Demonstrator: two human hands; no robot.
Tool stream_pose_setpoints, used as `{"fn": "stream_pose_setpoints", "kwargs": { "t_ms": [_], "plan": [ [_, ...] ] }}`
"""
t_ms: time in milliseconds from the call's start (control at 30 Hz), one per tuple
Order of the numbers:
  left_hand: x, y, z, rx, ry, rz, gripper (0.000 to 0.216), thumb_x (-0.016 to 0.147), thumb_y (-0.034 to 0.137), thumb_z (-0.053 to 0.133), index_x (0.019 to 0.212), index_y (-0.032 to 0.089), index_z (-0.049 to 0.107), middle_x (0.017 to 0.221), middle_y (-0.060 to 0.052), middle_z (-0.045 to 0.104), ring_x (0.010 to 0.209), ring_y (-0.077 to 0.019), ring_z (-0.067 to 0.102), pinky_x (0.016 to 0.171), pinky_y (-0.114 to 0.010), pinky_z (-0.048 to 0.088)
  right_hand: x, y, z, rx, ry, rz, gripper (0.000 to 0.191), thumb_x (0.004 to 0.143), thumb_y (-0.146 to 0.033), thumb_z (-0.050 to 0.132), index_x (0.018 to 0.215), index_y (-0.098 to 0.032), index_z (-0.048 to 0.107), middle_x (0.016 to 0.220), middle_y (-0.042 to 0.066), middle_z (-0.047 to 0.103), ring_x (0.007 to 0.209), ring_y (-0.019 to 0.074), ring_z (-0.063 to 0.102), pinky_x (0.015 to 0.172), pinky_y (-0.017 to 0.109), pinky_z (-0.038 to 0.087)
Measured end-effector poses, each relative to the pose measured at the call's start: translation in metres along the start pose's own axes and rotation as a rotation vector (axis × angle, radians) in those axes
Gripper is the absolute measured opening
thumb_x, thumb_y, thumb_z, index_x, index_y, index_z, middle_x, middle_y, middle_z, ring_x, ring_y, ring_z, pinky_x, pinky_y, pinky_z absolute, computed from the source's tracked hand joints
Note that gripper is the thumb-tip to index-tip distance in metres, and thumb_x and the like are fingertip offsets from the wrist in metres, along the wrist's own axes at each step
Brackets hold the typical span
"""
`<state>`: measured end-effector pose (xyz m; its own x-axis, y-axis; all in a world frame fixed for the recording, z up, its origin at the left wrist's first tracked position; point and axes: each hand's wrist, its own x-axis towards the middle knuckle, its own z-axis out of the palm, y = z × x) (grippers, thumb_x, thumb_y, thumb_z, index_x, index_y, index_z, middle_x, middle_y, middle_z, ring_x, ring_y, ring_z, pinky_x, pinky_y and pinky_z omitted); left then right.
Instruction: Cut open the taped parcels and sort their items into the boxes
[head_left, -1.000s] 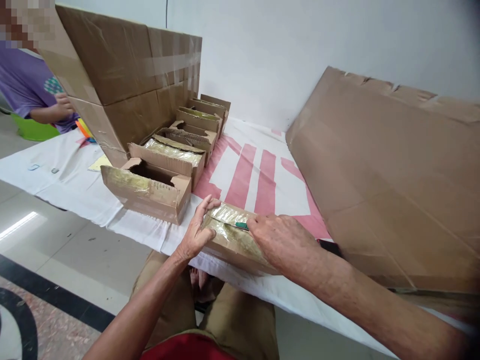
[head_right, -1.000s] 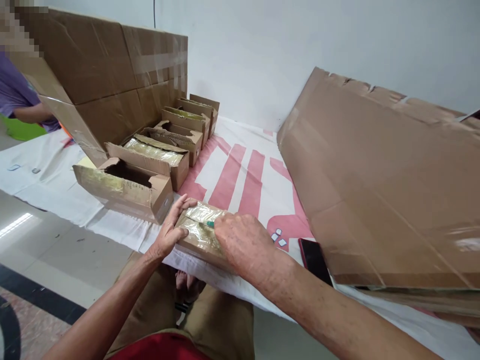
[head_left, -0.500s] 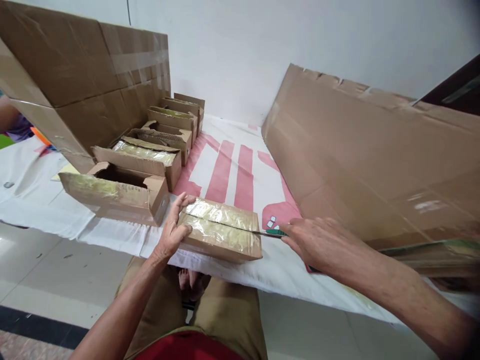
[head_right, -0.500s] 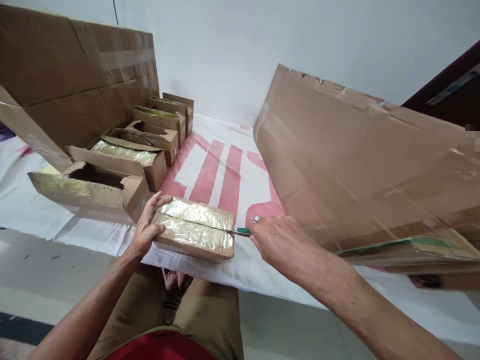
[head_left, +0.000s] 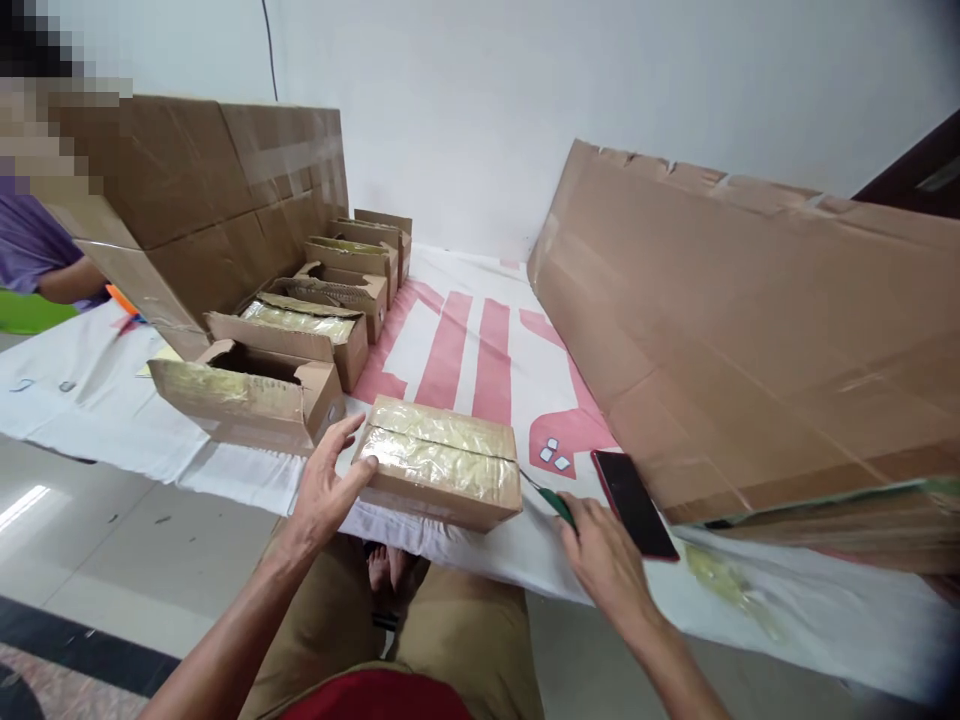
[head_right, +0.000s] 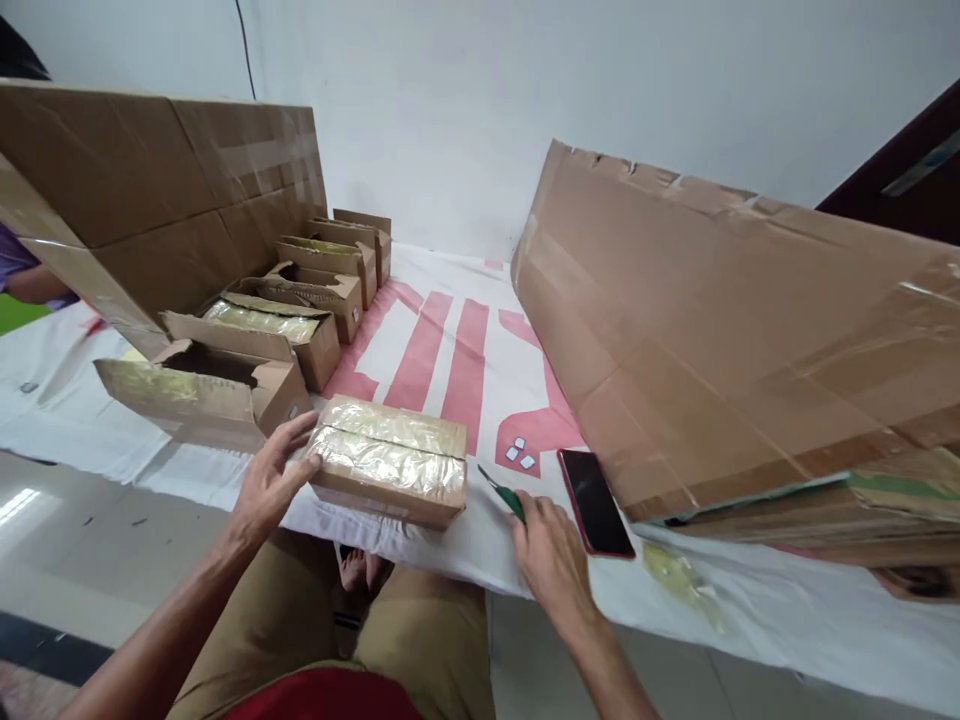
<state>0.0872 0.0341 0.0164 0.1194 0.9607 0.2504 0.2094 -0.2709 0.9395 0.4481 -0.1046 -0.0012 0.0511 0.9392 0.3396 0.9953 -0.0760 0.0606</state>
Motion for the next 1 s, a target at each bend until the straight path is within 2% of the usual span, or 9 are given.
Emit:
{"fn": "stream_pose_setpoints", "kwargs": {
  "t_ms": [67, 167, 300, 433, 600, 733, 833, 933, 1000],
  "plan": [
    [-0.009, 0.003, -0.001, 0.096, 0.02, -0.026, 0.052, 0.088, 0.042, 0.066, 0.135, 0.021, 0.064, 0.136, -0.011, 0.068, 0.124, -0.0312, 0.065, 0.108, -0.049, 0.051, -0.008, -0.012, 0.027, -0.007, -0.021, 0.009, 0.026, 0.095, -0.018, 0.052, 0.115, -0.014, 0.069, 0.091, 0.011, 0.074, 0.083, 0.0285, 0.07, 0.073, 0.038, 0.054],
    [-0.017, 0.006, 0.0, 0.152, 0.031, -0.027, 0.048, 0.088, 0.044, 0.067, 0.13, 0.022, 0.066, 0.128, -0.01, 0.071, 0.116, -0.0294, 0.068, 0.102, -0.047, 0.054, -0.005, -0.015, 0.036, 0.064, -0.031, 0.032, 0.026, 0.098, -0.026, 0.053, 0.115, -0.016, 0.07, 0.101, 0.013, 0.076, 0.09, 0.0296, 0.071, 0.075, 0.04, 0.055],
    [-0.014, 0.014, 0.005, 0.064, 0.098, -0.074, 0.046, 0.082, 0.046, 0.071, 0.12, 0.02, 0.067, 0.124, -0.011, 0.071, 0.115, -0.0299, 0.068, 0.1, -0.046, 0.055, 0.023, -0.009, 0.01, 0.386, 0.051, 0.046, 0.033, 0.101, -0.036, 0.05, 0.121, -0.019, 0.069, 0.124, 0.015, 0.073, 0.115, 0.0301, 0.068, 0.093, 0.046, 0.056],
    [-0.012, 0.014, 0.005, -0.17, 0.033, -0.202, 0.047, 0.079, 0.05, 0.075, 0.113, 0.019, 0.062, 0.132, -0.015, 0.067, 0.116, -0.0311, 0.069, 0.098, -0.046, 0.055, 0.061, -0.016, -0.023, 0.699, 0.032, 0.014, 0.04, 0.099, -0.036, 0.052, 0.135, -0.022, 0.062, 0.135, 0.014, 0.068, 0.121, 0.0264, 0.066, 0.097, 0.044, 0.057],
    [-0.019, -0.001, -0.003, -0.094, 0.026, -0.03, 0.035, 0.082, 0.052, 0.076, 0.088, 0.021, 0.06, 0.152, -0.016, 0.053, 0.141, -0.0365, 0.052, 0.112, -0.051, 0.045, 0.094, -0.028, -0.034, 0.842, -0.125, -0.063, 0.046, 0.089, -0.027, 0.056, 0.135, -0.024, 0.063, 0.136, 0.012, 0.069, 0.124, 0.025, 0.066, 0.098, 0.044, 0.057],
    [-0.024, -0.011, -0.004, -0.003, 0.03, 0.116, 0.029, 0.089, 0.049, 0.071, 0.084, 0.023, 0.059, 0.153, -0.015, 0.052, 0.147, -0.035, 0.046, 0.116, -0.052, 0.042, 0.107, -0.033, -0.032, 0.83, -0.105, -0.077, 0.03, 0.09, -0.031, 0.06, 0.117, -0.023, 0.072, 0.139, 0.013, 0.067, 0.129, 0.0258, 0.064, 0.098, 0.041, 0.056],
    [-0.023, -0.013, -0.002, 0.023, 0.054, 0.182, 0.026, 0.093, 0.045, 0.068, 0.084, 0.022, 0.06, 0.152, -0.014, 0.052, 0.148, -0.033, 0.046, 0.116, -0.051, 0.043, 0.115, -0.04, -0.037, 0.823, -0.045, -0.078, 0.023, 0.094, -0.038, 0.057, 0.101, -0.022, 0.072, 0.124, 0.012, 0.073, 0.111, 0.024, 0.071, 0.086, 0.037, 0.058],
    [-0.021, -0.014, 0.0, 0.023, 0.058, 0.231, 0.022, 0.094, 0.042, 0.066, 0.086, 0.022, 0.06, 0.15, -0.014, 0.052, 0.146, -0.0317, 0.048, 0.115, -0.05, 0.044, 0.125, -0.045, -0.043, 0.763, 0.036, -0.01, 0.032, 0.1, -0.043, 0.048, 0.09, -0.021, 0.069, 0.088, 0.006, 0.074, 0.079, 0.0193, 0.071, 0.073, 0.03, 0.055],
    [-0.021, -0.016, 0.001, 0.024, 0.056, 0.24, 0.02, 0.094, 0.04, 0.067, 0.086, 0.023, 0.06, 0.149, -0.013, 0.053, 0.145, -0.0313, 0.049, 0.114, -0.05, 0.045, 0.135, -0.047, -0.044, 0.688, 0.065, 0.052, 0.037, 0.102, -0.045, 0.043, 0.089, -0.021, 0.068, 0.075, 0.003, 0.071, 0.069, 0.0176, 0.067, 0.069, 0.028, 0.051]
  ]
}}
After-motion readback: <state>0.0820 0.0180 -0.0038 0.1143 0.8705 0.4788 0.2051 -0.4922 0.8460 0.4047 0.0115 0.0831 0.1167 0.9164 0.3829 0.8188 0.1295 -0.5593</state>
